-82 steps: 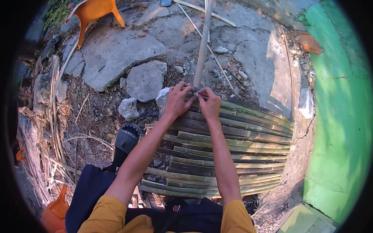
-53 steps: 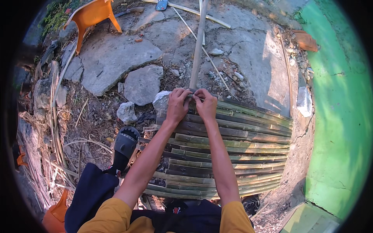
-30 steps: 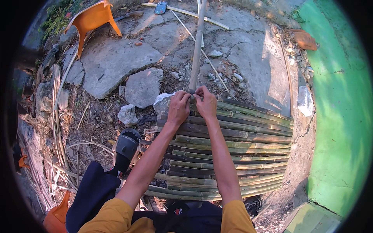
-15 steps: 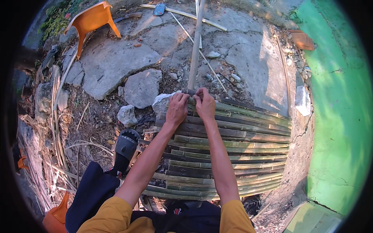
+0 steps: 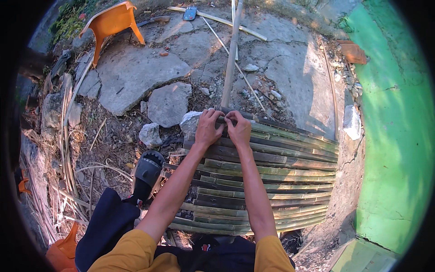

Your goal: The person constructs a flat bamboo surface by aligning thin bamboo slats and hammering small nails through a transverse bamboo strip into each slat by hand.

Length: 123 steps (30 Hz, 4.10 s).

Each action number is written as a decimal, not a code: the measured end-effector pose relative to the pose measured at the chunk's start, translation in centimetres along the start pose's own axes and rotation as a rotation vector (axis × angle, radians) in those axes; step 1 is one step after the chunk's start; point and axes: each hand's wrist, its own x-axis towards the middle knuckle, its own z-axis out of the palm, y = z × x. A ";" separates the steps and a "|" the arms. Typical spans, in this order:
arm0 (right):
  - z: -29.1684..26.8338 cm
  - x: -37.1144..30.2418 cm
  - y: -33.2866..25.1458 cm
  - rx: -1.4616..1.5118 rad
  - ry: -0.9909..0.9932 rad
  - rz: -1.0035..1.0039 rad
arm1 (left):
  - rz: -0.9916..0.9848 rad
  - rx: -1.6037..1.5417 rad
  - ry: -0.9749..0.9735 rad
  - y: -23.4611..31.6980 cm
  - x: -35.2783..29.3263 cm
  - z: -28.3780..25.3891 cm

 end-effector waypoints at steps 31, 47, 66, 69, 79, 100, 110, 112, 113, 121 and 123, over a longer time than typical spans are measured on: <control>-0.6 0.9 -0.4 0.032 -0.063 -0.047 | -0.149 -0.011 0.063 -0.3 0.6 1.0; -1.0 1.0 -1.1 -0.012 -0.112 -0.014 | -0.179 0.016 0.086 -0.2 0.7 1.3; -1.3 1.1 -1.7 0.041 -0.120 -0.005 | -0.129 0.003 0.120 -0.3 0.6 1.4; -1.4 1.0 -1.9 0.045 -0.128 0.017 | -0.130 0.001 0.119 -0.2 0.4 1.3; -1.4 1.1 -1.7 0.084 -0.136 0.017 | -0.128 0.000 0.117 -0.4 0.4 1.5; -17.4 -1.7 -2.7 -0.183 0.011 -0.070 | -0.121 -0.041 0.094 0.0 0.2 2.0; -33.5 -47.4 3.9 -0.411 0.557 0.819 | 0.011 0.042 0.042 -1.7 1.1 2.2; -31.0 -59.3 4.7 -0.597 0.527 0.767 | -0.057 0.059 -0.012 -0.7 0.6 3.6; -29.2 -61.9 4.5 -0.627 0.504 0.840 | -0.046 0.056 -0.024 -1.3 0.6 3.5; -22.2 -64.7 2.9 -0.654 0.253 0.867 | -0.019 0.092 -0.035 -3.5 1.3 2.8; -21.7 -63.7 3.4 -0.708 0.145 0.896 | -0.018 0.085 -0.031 -4.1 1.7 2.1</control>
